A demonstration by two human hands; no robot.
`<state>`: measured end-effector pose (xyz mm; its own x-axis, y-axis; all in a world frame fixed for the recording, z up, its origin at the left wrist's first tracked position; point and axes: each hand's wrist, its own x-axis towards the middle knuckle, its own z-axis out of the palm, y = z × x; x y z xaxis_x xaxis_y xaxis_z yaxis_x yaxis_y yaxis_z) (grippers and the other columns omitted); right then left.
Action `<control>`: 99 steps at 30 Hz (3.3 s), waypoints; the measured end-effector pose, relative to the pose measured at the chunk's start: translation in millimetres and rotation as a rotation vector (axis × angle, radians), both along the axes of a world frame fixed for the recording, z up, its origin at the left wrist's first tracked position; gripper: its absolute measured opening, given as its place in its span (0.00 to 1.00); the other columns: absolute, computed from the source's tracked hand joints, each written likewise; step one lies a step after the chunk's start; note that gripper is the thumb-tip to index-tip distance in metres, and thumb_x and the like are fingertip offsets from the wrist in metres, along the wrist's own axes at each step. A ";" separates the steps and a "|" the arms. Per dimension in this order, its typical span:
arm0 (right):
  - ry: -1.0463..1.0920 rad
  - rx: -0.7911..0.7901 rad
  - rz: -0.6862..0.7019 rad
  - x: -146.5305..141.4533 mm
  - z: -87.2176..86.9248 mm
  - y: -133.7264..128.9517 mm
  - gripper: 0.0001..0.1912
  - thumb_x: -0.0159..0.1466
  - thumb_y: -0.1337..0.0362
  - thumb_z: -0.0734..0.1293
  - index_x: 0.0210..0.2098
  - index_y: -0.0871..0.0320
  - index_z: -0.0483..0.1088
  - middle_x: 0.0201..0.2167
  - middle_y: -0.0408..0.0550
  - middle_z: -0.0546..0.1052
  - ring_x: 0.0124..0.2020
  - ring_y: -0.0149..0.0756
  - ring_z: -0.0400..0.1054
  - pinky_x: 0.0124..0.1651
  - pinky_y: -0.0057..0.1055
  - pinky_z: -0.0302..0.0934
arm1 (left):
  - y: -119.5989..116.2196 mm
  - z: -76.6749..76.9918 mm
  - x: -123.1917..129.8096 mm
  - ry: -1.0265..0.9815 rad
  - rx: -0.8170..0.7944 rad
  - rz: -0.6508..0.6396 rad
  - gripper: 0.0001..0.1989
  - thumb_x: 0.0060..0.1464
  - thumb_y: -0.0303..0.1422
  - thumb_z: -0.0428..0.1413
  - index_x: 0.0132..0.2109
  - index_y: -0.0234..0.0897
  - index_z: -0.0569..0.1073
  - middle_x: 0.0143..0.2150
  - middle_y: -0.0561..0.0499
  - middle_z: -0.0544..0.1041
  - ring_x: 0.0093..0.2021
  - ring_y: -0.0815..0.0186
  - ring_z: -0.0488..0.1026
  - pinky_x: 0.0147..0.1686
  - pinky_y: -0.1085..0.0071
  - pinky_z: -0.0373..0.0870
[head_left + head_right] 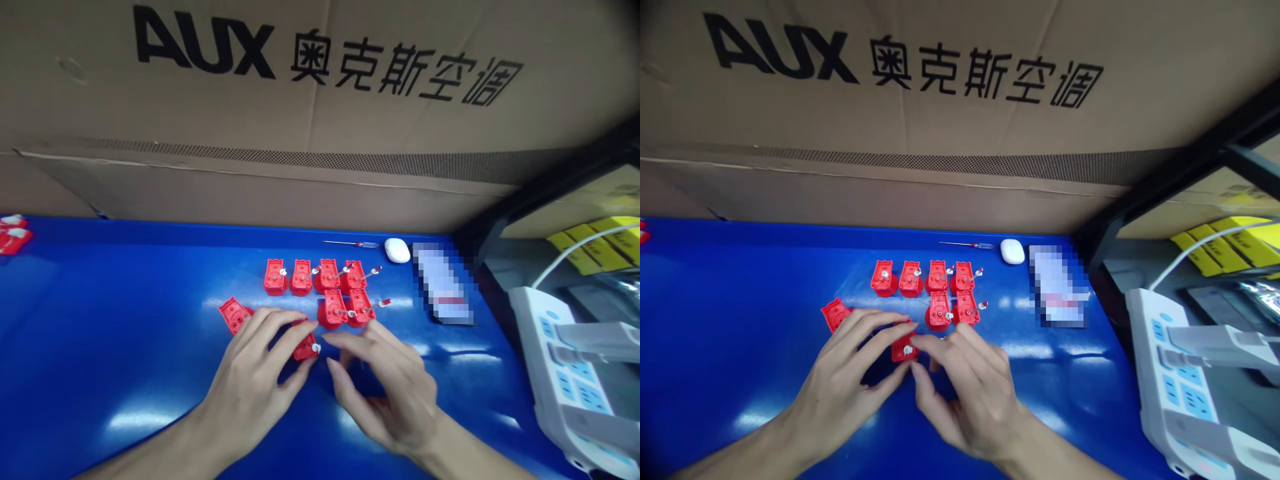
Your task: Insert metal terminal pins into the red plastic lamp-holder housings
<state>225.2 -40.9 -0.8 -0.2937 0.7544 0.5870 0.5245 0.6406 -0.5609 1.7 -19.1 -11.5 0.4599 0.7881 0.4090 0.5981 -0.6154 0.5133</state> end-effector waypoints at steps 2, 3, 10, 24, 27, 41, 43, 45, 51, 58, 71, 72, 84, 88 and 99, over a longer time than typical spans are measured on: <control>0.044 0.028 -0.040 -0.8 3.7 -1.1 0.17 0.71 0.76 0.69 0.58 0.60 0.75 0.32 0.45 0.82 0.29 0.35 0.71 0.34 0.34 0.68 | 2.0 -2.9 -1.9 -0.002 -0.011 -0.007 0.20 0.69 0.28 0.63 0.65 0.44 0.76 0.60 0.44 0.81 0.59 0.54 0.78 0.58 0.53 0.80; 0.053 0.041 -0.061 -1.0 5.4 -1.4 0.17 0.70 0.77 0.68 0.57 0.60 0.75 0.31 0.44 0.81 0.28 0.34 0.71 0.33 0.32 0.67 | 2.8 -4.5 -2.8 -0.005 -0.010 -0.010 0.20 0.70 0.28 0.63 0.66 0.44 0.75 0.61 0.44 0.81 0.60 0.54 0.78 0.59 0.53 0.79; 0.034 0.065 -0.051 -1.6 5.8 -3.7 0.17 0.70 0.77 0.67 0.56 0.58 0.75 0.32 0.44 0.83 0.23 0.32 0.70 0.29 0.31 0.66 | 5.2 -13.4 -5.0 -0.041 0.013 0.011 0.22 0.72 0.26 0.61 0.69 0.43 0.73 0.67 0.44 0.80 0.64 0.55 0.80 0.65 0.54 0.79; -0.032 0.103 0.048 -10.6 -0.8 -9.8 0.13 0.69 0.77 0.66 0.52 0.62 0.75 0.29 0.46 0.84 0.21 0.33 0.73 0.27 0.33 0.67 | 7.6 -20.6 -5.9 -0.006 0.081 -0.010 0.22 0.72 0.23 0.58 0.69 0.36 0.71 0.69 0.40 0.77 0.67 0.57 0.78 0.69 0.56 0.79; -0.093 0.118 0.081 -14.9 3.1 -13.0 0.12 0.70 0.77 0.65 0.50 0.62 0.74 0.26 0.43 0.82 0.19 0.32 0.70 0.26 0.32 0.68 | 8.6 -21.9 -3.6 0.007 0.068 0.000 0.21 0.72 0.23 0.58 0.69 0.36 0.72 0.69 0.41 0.76 0.67 0.58 0.78 0.69 0.57 0.79; -0.136 0.173 0.119 -17.9 1.7 -18.2 0.11 0.68 0.76 0.62 0.43 0.61 0.76 0.20 0.38 0.72 0.17 0.31 0.63 0.24 0.32 0.61 | 10.3 -4.0 -2.8 0.021 0.162 0.066 0.23 0.70 0.27 0.63 0.68 0.43 0.73 0.67 0.43 0.79 0.63 0.53 0.79 0.63 0.53 0.78; -0.142 0.176 0.115 -16.7 1.3 -17.9 0.12 0.67 0.76 0.63 0.45 0.61 0.76 0.20 0.37 0.73 0.17 0.30 0.64 0.26 0.31 0.64 | 11.2 10.5 -5.2 0.004 0.181 0.148 0.23 0.68 0.29 0.65 0.66 0.45 0.74 0.64 0.45 0.80 0.60 0.51 0.79 0.60 0.52 0.77; -0.156 0.181 0.101 -15.5 -0.4 -16.8 0.13 0.65 0.76 0.64 0.46 0.62 0.76 0.21 0.38 0.75 0.18 0.30 0.67 0.28 0.31 0.67 | 12.9 24.5 -8.4 0.020 0.200 0.248 0.20 0.66 0.33 0.67 0.62 0.45 0.75 0.59 0.45 0.80 0.57 0.51 0.79 0.57 0.51 0.76; -0.160 0.122 0.035 -12.3 -4.5 -11.9 0.13 0.64 0.74 0.65 0.47 0.60 0.75 0.23 0.39 0.77 0.18 0.31 0.67 0.26 0.33 0.61 | 21.5 40.7 -18.4 0.033 0.064 0.369 0.20 0.59 0.46 0.66 0.45 0.43 0.66 0.42 0.48 0.71 0.41 0.55 0.72 0.40 0.56 0.71; -0.188 0.054 0.004 -5.4 1.2 -3.2 0.08 0.65 0.72 0.65 0.41 0.54 0.72 0.22 0.37 0.73 0.17 0.31 0.61 0.25 0.36 0.52 | 24.6 32.2 -42.3 0.390 0.035 0.407 0.25 0.59 0.50 0.65 0.53 0.42 0.67 0.47 0.43 0.75 0.44 0.47 0.76 0.37 0.55 0.72; -0.226 -0.311 -0.268 32.6 -15.1 -22.8 0.10 0.77 0.61 0.67 0.38 0.54 0.72 0.21 0.35 0.72 0.16 0.28 0.66 0.24 0.29 0.56 | -5.5 14.8 -18.6 0.151 -0.194 0.039 0.21 0.48 0.23 0.67 0.45 0.46 0.70 0.40 0.55 0.80 0.33 0.60 0.82 0.31 0.66 0.77; -0.223 -0.309 -0.311 34.8 -19.5 -25.6 0.11 0.77 0.58 0.68 0.38 0.54 0.72 0.20 0.34 0.71 0.15 0.28 0.66 0.23 0.29 0.55 | -9.5 11.8 -13.9 0.115 -0.188 0.006 0.23 0.48 0.21 0.66 0.48 0.46 0.71 0.42 0.54 0.81 0.36 0.59 0.83 0.34 0.65 0.79; -0.253 -0.392 -0.426 34.1 -31.7 -29.0 0.13 0.77 0.52 0.68 0.42 0.53 0.76 0.33 0.43 0.78 0.25 0.34 0.74 0.30 0.30 0.65 | -21.8 4.0 3.1 0.028 -0.459 -0.086 0.32 0.58 0.19 0.64 0.64 0.52 0.71 0.62 0.51 0.78 0.55 0.60 0.83 0.56 0.64 0.82; -0.219 -0.453 -0.417 34.2 -34.4 -28.1 0.10 0.75 0.53 0.71 0.49 0.52 0.76 0.36 0.42 0.78 0.26 0.34 0.73 0.32 0.32 0.66 | -21.0 5.4 2.1 0.018 -0.482 -0.117 0.32 0.60 0.20 0.65 0.65 0.52 0.70 0.63 0.51 0.77 0.57 0.59 0.82 0.58 0.63 0.82; -0.173 -0.507 -0.399 35.5 -28.3 -27.2 0.10 0.77 0.53 0.69 0.49 0.52 0.78 0.39 0.45 0.78 0.29 0.36 0.74 0.33 0.33 0.66 | -21.2 6.1 2.8 0.004 -0.469 -0.131 0.33 0.59 0.19 0.66 0.65 0.52 0.70 0.62 0.51 0.78 0.57 0.60 0.82 0.58 0.64 0.81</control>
<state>260.7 -68.1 -29.1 0.0072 0.9949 0.1008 0.7762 0.0580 -0.6279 4.6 -40.2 -5.4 0.5686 0.8223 0.0216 0.5333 -0.3885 0.7515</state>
